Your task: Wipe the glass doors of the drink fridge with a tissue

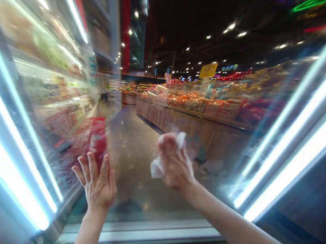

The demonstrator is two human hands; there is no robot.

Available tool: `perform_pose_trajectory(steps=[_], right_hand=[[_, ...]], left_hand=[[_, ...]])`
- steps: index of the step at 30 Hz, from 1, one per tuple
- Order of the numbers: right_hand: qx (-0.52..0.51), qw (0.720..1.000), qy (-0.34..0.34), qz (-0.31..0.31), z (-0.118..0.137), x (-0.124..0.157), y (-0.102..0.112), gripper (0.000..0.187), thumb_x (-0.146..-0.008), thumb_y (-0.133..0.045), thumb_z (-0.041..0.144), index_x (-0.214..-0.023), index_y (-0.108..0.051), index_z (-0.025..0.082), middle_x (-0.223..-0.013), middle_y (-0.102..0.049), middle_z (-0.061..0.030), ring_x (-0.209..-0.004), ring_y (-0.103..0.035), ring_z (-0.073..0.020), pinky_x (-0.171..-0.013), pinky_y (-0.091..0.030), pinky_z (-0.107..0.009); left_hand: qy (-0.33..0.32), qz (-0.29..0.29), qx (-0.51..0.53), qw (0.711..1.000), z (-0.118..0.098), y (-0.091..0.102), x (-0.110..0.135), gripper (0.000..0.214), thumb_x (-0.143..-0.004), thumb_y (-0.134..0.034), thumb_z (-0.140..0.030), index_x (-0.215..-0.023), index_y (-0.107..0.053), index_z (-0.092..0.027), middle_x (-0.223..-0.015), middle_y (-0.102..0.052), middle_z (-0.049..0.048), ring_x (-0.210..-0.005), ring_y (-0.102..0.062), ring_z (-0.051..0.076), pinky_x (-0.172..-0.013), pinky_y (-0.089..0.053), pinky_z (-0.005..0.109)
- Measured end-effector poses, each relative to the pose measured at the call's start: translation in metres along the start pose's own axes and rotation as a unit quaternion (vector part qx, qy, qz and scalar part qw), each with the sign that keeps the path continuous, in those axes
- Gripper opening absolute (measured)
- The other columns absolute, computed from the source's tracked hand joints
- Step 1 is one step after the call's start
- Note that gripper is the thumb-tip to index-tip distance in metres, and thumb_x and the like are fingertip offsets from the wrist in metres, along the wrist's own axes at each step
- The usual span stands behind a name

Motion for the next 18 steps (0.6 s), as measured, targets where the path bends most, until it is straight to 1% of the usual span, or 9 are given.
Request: perform_pose_trajectory(steps=[2,4,6,9,11,13,15,16,18], right_hand=[[-0.028,0.982,0.173,0.069,0.040,-0.005,-0.016,0.075,-0.092,-0.042,0.011,-0.164,-0.021,0.010,-0.172,-0.013,-0.0028,-0.160,-0.002,-0.0146,-0.133,-0.020,-0.038],[-0.026,0.964,0.247,0.097,0.052,-0.027,-0.019,0.068,-0.092,-0.040,0.010,-0.160,-0.034,0.010,-0.171,-0.019,-0.0001,-0.160,-0.004,-0.0129,-0.134,-0.013,-0.033],[0.005,0.975,0.208,0.076,0.037,-0.073,-0.007,0.063,-0.097,-0.041,0.015,-0.159,-0.033,0.008,-0.171,-0.018,-0.0039,-0.160,0.002,-0.0150,-0.134,-0.003,-0.038],[0.060,0.994,0.085,0.011,0.009,-0.133,0.018,0.067,-0.103,-0.044,0.028,-0.160,-0.024,0.001,-0.170,-0.015,-0.0163,-0.159,0.012,-0.0188,-0.133,0.002,-0.045],[0.057,0.992,0.114,0.008,0.014,-0.136,0.018,0.069,-0.101,-0.047,0.029,-0.160,-0.026,0.000,-0.170,-0.016,-0.0173,-0.159,0.013,-0.0201,-0.134,0.001,-0.046],[0.032,0.966,0.252,0.059,0.035,-0.112,0.005,0.066,-0.097,-0.049,0.022,-0.159,-0.033,0.005,-0.171,-0.022,-0.0084,-0.160,0.008,-0.0170,-0.135,-0.004,-0.038],[0.012,0.921,0.371,0.117,0.045,-0.088,-0.005,0.066,-0.094,-0.049,0.018,-0.158,-0.037,0.009,-0.170,-0.026,-0.0007,-0.161,0.002,-0.0138,-0.135,-0.012,-0.032],[0.012,0.916,0.381,0.126,0.040,-0.088,-0.004,0.066,-0.095,-0.048,0.019,-0.159,-0.034,0.009,-0.170,-0.027,0.0000,-0.161,0.000,-0.0135,-0.135,-0.014,-0.032],[0.035,0.951,0.290,0.099,0.018,-0.113,0.007,0.070,-0.100,-0.046,0.023,-0.163,-0.021,0.007,-0.172,-0.021,-0.0049,-0.161,0.002,-0.0169,-0.135,-0.011,-0.041]], left_hand=[[-0.008,-0.005,0.004,1.000,0.003,0.001,-0.001,0.088,-0.094,-0.054,-0.018,-0.162,-0.002,-0.040,-0.173,0.011,-0.0015,-0.159,0.012,0.030,-0.127,0.002,0.071],[-0.010,-0.012,0.013,1.000,0.002,0.001,-0.001,0.087,-0.094,-0.054,-0.017,-0.162,-0.005,-0.038,-0.174,0.007,0.0016,-0.160,0.012,0.030,-0.127,0.000,0.071],[-0.005,-0.018,0.026,0.999,-0.001,-0.001,-0.002,0.085,-0.094,-0.053,-0.018,-0.163,-0.006,-0.036,-0.174,0.007,0.0027,-0.159,0.015,0.030,-0.126,0.000,0.072],[0.009,-0.028,0.048,0.998,-0.005,-0.002,-0.004,0.083,-0.095,-0.051,-0.018,-0.163,-0.007,-0.035,-0.174,0.008,0.0031,-0.159,0.015,0.030,-0.124,0.002,0.074],[0.020,-0.034,0.057,0.998,-0.006,-0.001,-0.006,0.083,-0.094,-0.051,-0.016,-0.163,-0.007,-0.035,-0.174,0.007,0.0044,-0.160,0.014,0.032,-0.123,0.002,0.077],[0.026,-0.037,0.059,0.997,-0.007,-0.001,-0.006,0.084,-0.094,-0.053,-0.016,-0.163,-0.009,-0.035,-0.174,0.004,0.0054,-0.160,0.012,0.033,-0.123,0.000,0.078],[0.027,-0.041,0.058,0.997,-0.007,-0.001,-0.007,0.084,-0.094,-0.056,-0.018,-0.162,-0.011,-0.036,-0.174,0.002,0.0053,-0.160,0.010,0.033,-0.124,0.001,0.075],[0.027,-0.044,0.059,0.997,-0.008,0.000,-0.007,0.084,-0.094,-0.058,-0.020,-0.162,-0.012,-0.036,-0.174,0.001,0.0050,-0.160,0.009,0.033,-0.125,0.002,0.073],[0.028,-0.051,0.067,0.996,-0.010,0.004,-0.008,0.084,-0.094,-0.060,-0.024,-0.162,-0.013,-0.037,-0.174,0.000,0.0040,-0.161,0.007,0.032,-0.126,0.004,0.070]])
Point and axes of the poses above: each hand's wrist, its own x-axis away from the middle knuckle, its own y-axis out of the back of the hand, z = x × y, the point moved 6 cm from there along -x, towards the middle knuckle
